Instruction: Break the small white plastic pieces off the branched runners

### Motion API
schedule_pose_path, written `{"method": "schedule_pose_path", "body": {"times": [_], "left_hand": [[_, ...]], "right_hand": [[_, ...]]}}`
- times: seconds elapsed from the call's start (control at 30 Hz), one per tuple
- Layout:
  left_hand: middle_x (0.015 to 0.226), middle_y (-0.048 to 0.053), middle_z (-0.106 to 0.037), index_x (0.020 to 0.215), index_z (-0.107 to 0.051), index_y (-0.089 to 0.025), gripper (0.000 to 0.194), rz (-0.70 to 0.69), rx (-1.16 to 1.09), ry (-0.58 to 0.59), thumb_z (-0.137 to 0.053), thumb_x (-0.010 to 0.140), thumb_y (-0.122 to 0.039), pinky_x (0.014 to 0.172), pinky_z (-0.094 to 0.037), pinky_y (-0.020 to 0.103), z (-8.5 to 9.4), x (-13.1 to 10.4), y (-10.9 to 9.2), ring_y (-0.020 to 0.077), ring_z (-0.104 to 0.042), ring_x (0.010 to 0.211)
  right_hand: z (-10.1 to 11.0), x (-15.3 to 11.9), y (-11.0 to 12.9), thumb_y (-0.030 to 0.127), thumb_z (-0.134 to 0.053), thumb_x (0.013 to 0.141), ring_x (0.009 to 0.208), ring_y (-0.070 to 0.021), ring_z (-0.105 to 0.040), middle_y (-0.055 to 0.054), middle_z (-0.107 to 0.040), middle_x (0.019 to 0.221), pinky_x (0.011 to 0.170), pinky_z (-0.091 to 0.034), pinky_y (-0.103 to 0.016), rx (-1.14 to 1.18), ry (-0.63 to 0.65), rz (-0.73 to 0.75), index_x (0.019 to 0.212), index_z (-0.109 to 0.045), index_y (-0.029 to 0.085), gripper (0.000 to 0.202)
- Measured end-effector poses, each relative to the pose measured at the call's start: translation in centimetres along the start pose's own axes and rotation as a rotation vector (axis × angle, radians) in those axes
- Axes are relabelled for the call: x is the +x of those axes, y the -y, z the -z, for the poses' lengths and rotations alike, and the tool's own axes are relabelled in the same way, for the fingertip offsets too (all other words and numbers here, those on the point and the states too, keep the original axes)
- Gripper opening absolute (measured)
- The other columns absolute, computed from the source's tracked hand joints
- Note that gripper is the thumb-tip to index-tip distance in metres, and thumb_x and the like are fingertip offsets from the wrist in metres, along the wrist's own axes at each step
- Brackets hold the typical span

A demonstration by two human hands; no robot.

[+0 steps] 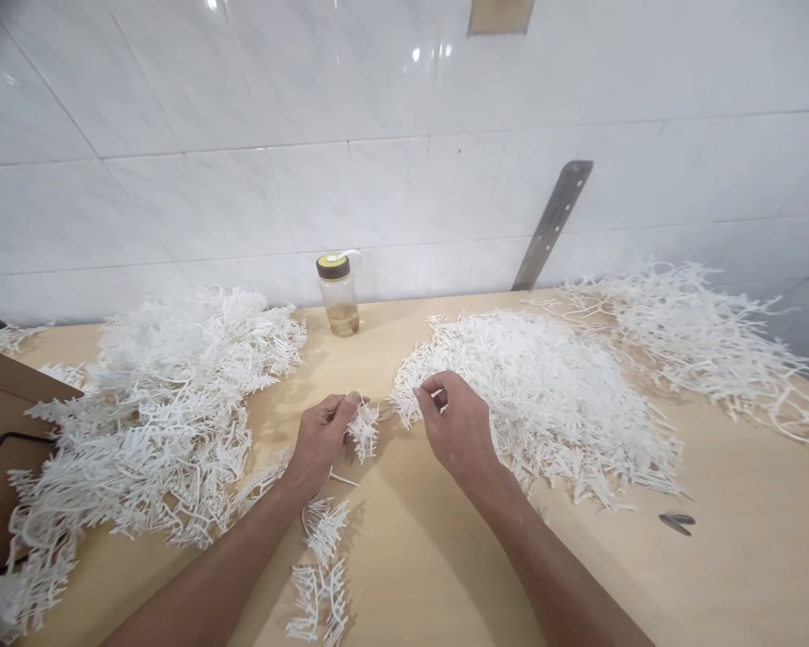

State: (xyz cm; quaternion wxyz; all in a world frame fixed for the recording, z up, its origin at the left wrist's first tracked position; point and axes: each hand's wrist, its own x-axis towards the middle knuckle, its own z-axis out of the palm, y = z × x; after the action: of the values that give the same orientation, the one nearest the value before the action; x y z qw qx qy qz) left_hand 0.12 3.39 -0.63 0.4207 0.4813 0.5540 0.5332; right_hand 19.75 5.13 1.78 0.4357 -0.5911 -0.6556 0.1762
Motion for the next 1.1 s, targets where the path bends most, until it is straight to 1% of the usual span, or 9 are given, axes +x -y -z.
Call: {"method": "schedule_pose_path", "body": {"times": [0.1, 0.3, 0.43, 0.53, 0.67, 0.83, 0.93, 1.0, 1.1], "left_hand": [[0.053, -0.004, -0.048, 0.084, -0.072, -0.013, 0.045, 0.033, -0.054, 0.026, -0.064, 0.080, -0.057, 0.043, -0.031, 0.020, -0.2, -0.1, 0.0, 0.0074, -0.038, 0.046], [0.059, -0.004, -0.055, 0.080, -0.069, -0.014, 0.034, 0.054, -0.111, 0.008, -0.071, 0.076, -0.048, 0.049, -0.038, 0.020, -0.6, -0.3, -0.3, 0.0080, -0.044, 0.051], [0.063, -0.002, -0.059, 0.079, -0.071, -0.015, 0.030, -0.016, -0.027, 0.031, -0.069, 0.079, -0.045, 0.057, -0.041, 0.020, -0.6, -0.5, 0.0, 0.0093, -0.048, 0.058], [0.064, -0.002, -0.060, 0.078, -0.072, -0.015, 0.032, -0.049, 0.039, 0.038, -0.065, 0.082, -0.046, 0.056, -0.041, 0.020, -0.6, -0.8, 0.2, 0.0099, -0.049, 0.059], [0.065, 0.001, -0.062, 0.085, -0.072, -0.014, 0.039, -0.010, 0.005, 0.072, -0.060, 0.084, -0.052, 0.050, -0.042, 0.021, -0.7, -1.1, -0.3, 0.0109, -0.051, 0.055], [0.062, 0.000, -0.061, 0.095, -0.070, -0.014, 0.040, 0.046, -0.052, 0.148, -0.070, 0.076, -0.049, 0.045, -0.044, 0.021, -0.9, -1.2, -1.2, 0.0099, -0.052, 0.047], [0.060, -0.001, -0.059, 0.100, -0.069, -0.014, 0.039, 0.059, -0.048, 0.194, -0.073, 0.074, -0.043, 0.045, -0.044, 0.020, -0.9, -1.2, -1.2, 0.0098, -0.052, 0.048], [0.056, -0.002, -0.057, 0.098, -0.070, -0.014, 0.037, 0.074, -0.039, 0.207, -0.074, 0.073, -0.042, 0.044, -0.043, 0.020, -0.9, -1.2, -1.1, 0.0095, -0.051, 0.046], [0.051, -0.003, -0.055, 0.084, -0.070, -0.013, 0.033, 0.091, -0.038, 0.197, -0.075, 0.070, -0.042, 0.042, -0.041, 0.020, -0.9, -1.1, -1.0, 0.0085, -0.048, 0.042]], "right_hand": [[0.1, 0.1, -0.4, 0.042, -0.053, 0.088, 0.058, -0.0161, -0.060, -0.007, -0.067, 0.082, 0.058, -0.046, -0.030, -0.013, 0.031, 0.009, 0.095, -0.064, 0.018, 0.027], [-0.9, -1.4, 1.3, 0.049, -0.052, 0.090, 0.054, -0.0146, -0.058, -0.003, -0.067, 0.076, 0.052, -0.045, -0.028, 0.152, 0.372, -0.040, 0.107, -0.065, 0.018, 0.037], [-1.6, -2.0, 1.8, 0.048, -0.055, 0.088, 0.061, -0.0162, -0.060, -0.003, -0.068, 0.073, 0.057, -0.047, -0.028, 0.216, 0.457, -0.041, 0.103, -0.066, 0.018, 0.035], [-1.9, -1.9, 1.6, 0.043, -0.056, 0.088, 0.062, -0.0164, -0.060, -0.002, -0.069, 0.072, 0.058, -0.046, -0.028, 0.224, 0.446, -0.073, 0.094, -0.068, 0.019, 0.028], [-1.9, -1.5, 1.2, 0.038, -0.057, 0.085, 0.059, -0.0154, -0.057, 0.000, -0.067, 0.068, 0.057, -0.044, -0.027, 0.187, 0.359, -0.116, 0.083, -0.067, 0.020, 0.022], [-1.6, -1.3, 1.2, 0.040, -0.054, 0.085, 0.050, -0.0136, -0.051, 0.000, -0.062, 0.062, 0.049, -0.040, -0.026, 0.185, 0.268, -0.156, 0.080, -0.065, 0.019, 0.024], [-1.4, -1.3, 1.4, 0.039, -0.054, 0.084, 0.052, -0.0141, -0.051, 0.000, -0.062, 0.063, 0.050, -0.040, -0.026, 0.162, 0.228, -0.156, 0.080, -0.065, 0.019, 0.023], [-1.3, -1.3, 1.5, 0.039, -0.054, 0.084, 0.053, -0.0147, -0.053, -0.001, -0.063, 0.064, 0.051, -0.041, -0.027, 0.159, 0.223, -0.153, 0.081, -0.065, 0.019, 0.023], [-1.3, -1.3, 1.5, 0.040, -0.055, 0.084, 0.055, -0.0153, -0.055, -0.001, -0.064, 0.065, 0.053, -0.042, -0.027, 0.182, 0.245, -0.149, 0.081, -0.065, 0.019, 0.023]]}}
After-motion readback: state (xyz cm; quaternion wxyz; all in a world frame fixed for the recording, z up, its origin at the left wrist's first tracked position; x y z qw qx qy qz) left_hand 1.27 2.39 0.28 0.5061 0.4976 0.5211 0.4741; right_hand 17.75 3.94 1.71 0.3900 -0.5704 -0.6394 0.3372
